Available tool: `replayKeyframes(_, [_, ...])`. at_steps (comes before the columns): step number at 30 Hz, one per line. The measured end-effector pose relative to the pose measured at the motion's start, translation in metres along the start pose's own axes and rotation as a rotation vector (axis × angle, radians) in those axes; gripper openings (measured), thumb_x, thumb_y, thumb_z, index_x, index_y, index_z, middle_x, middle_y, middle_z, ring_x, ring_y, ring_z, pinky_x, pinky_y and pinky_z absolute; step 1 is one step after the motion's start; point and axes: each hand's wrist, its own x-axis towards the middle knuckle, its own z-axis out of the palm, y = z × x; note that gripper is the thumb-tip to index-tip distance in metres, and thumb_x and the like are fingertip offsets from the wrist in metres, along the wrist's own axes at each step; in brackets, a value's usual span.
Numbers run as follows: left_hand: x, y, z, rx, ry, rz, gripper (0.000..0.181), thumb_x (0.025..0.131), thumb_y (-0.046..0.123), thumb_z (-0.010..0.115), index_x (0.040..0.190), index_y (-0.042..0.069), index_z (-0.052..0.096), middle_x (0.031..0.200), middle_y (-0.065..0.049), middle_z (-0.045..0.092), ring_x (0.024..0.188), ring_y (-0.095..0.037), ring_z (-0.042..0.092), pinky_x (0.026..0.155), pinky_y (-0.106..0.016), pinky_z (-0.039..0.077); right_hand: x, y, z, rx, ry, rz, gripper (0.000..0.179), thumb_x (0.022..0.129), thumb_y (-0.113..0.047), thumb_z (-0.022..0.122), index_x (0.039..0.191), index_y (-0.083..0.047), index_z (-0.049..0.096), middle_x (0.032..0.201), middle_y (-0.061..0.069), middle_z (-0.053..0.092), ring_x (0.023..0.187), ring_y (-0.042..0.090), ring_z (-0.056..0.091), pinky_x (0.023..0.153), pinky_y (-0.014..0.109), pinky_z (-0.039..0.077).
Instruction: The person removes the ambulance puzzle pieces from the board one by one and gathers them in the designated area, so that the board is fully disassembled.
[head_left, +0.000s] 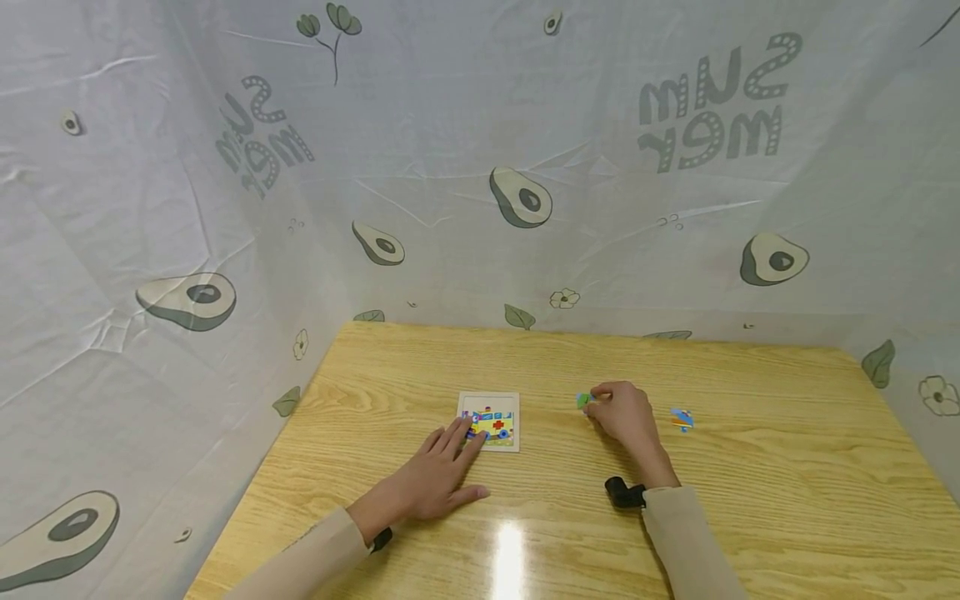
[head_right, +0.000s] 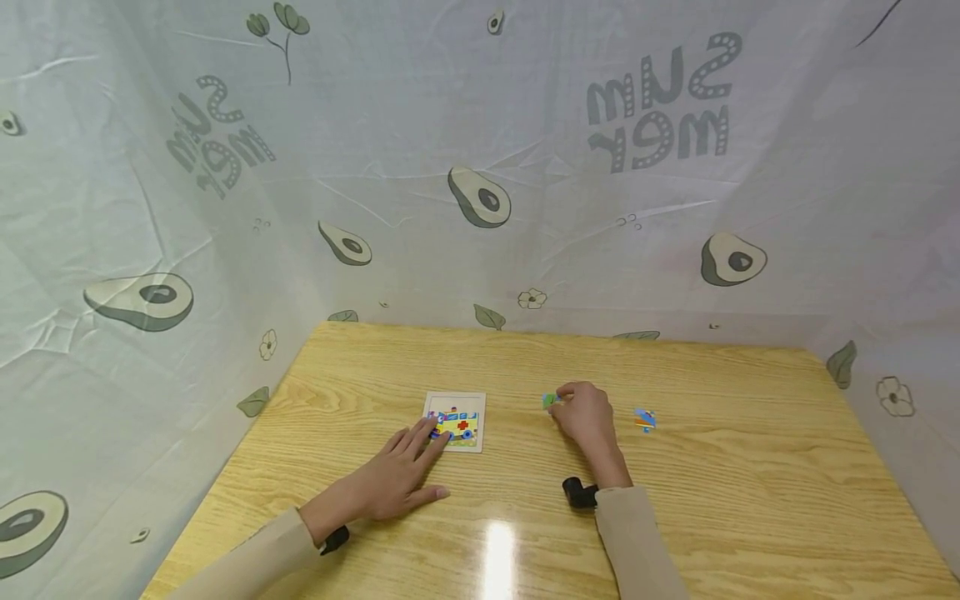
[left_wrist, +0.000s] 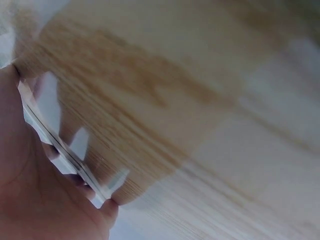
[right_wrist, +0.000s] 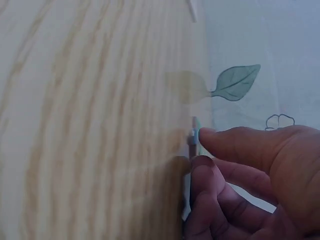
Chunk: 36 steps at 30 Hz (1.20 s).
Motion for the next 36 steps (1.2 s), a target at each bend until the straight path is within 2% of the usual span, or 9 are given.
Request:
replayKeyframes(5, [0.000, 0.001, -0.001, 0.003, -0.003, -0.005, 0.084, 0.107, 0.068, 0.032, 0.171, 0.017, 0.014, 0.178, -0.019, 0.006, 0.167, -0.035, 0.010, 0.133, -0.055, 0.022, -0.004, -0.006, -0.005, 0.010, -0.002, -0.026, 0.047, 0.096, -0.018, 0.073, 0.135, 0.008, 0.066, 0.112, 0.028, 0.075, 0.090, 0.034, 0.072, 0.066, 0.038, 0.058])
replayKeyframes(10, [0.001, 0.001, -0.003, -0.005, -0.003, -0.003, 0.085, 0.107, 0.068, 0.034, 0.171, 0.016, 0.015, 0.178, -0.020, 0.007, 0.166, -0.036, 0.011, 0.132, -0.056, 0.023, -0.007, -0.016, -0.008, 0.078, -0.011, -0.067, 0.043, 0.098, -0.017, 0.072, 0.133, 0.008, 0.067, 0.102, 0.022, 0.076, 0.078, 0.024, 0.071, 0.061, 0.031, 0.054])
replayKeyframes(14, [0.002, 0.001, -0.004, -0.007, -0.005, -0.002, 0.085, 0.107, 0.068, 0.035, 0.171, 0.016, 0.016, 0.178, -0.021, 0.008, 0.166, -0.036, 0.012, 0.132, -0.056, 0.024, -0.006, -0.023, -0.005, 0.113, -0.017, -0.107, 0.041, 0.098, -0.016, 0.073, 0.131, 0.007, 0.068, 0.097, 0.018, 0.077, 0.072, 0.020, 0.069, 0.062, 0.033, 0.056])
replayKeyframes(21, [0.002, 0.001, -0.004, -0.036, -0.018, -0.020, 0.088, 0.105, 0.072, 0.037, 0.171, 0.018, 0.014, 0.178, -0.021, 0.007, 0.166, -0.037, 0.012, 0.131, -0.058, 0.023, -0.010, -0.038, 0.019, 0.082, -0.050, -0.130, 0.036, 0.096, -0.018, 0.075, 0.127, 0.001, 0.072, 0.093, 0.009, 0.076, 0.079, 0.018, 0.068, 0.074, 0.038, 0.058])
replayKeyframes(28, [0.002, -0.001, -0.006, -0.029, -0.020, -0.015, 0.089, 0.104, 0.072, 0.037, 0.171, 0.017, 0.016, 0.177, -0.019, 0.011, 0.166, -0.035, 0.014, 0.131, -0.057, 0.025, -0.013, -0.053, 0.050, 0.075, -0.074, -0.243, 0.024, 0.094, -0.010, 0.076, 0.115, 0.000, 0.076, 0.087, 0.002, 0.074, 0.077, 0.012, 0.064, 0.074, 0.033, 0.056])
replayKeyframes(32, [0.002, -0.004, -0.006, -0.006, -0.027, 0.000, 0.087, 0.105, 0.070, 0.039, 0.170, 0.016, 0.019, 0.177, -0.020, 0.013, 0.165, -0.034, 0.017, 0.130, -0.056, 0.028, -0.014, -0.060, 0.063, 0.074, -0.129, -0.297, 0.021, 0.093, -0.009, 0.076, 0.112, -0.001, 0.077, 0.089, 0.001, 0.073, 0.080, 0.010, 0.063, 0.076, 0.031, 0.056])
replayKeyframes(36, [0.003, -0.005, -0.007, 0.001, -0.020, 0.019, 0.085, 0.106, 0.068, 0.040, 0.169, 0.014, 0.021, 0.177, -0.020, 0.013, 0.165, -0.034, 0.018, 0.130, -0.056, 0.030, -0.015, -0.065, 0.069, 0.064, -0.184, -0.333, 0.024, 0.093, -0.010, 0.076, 0.115, 0.001, 0.076, 0.090, 0.001, 0.068, 0.079, 0.012, 0.056, 0.074, 0.028, 0.051])
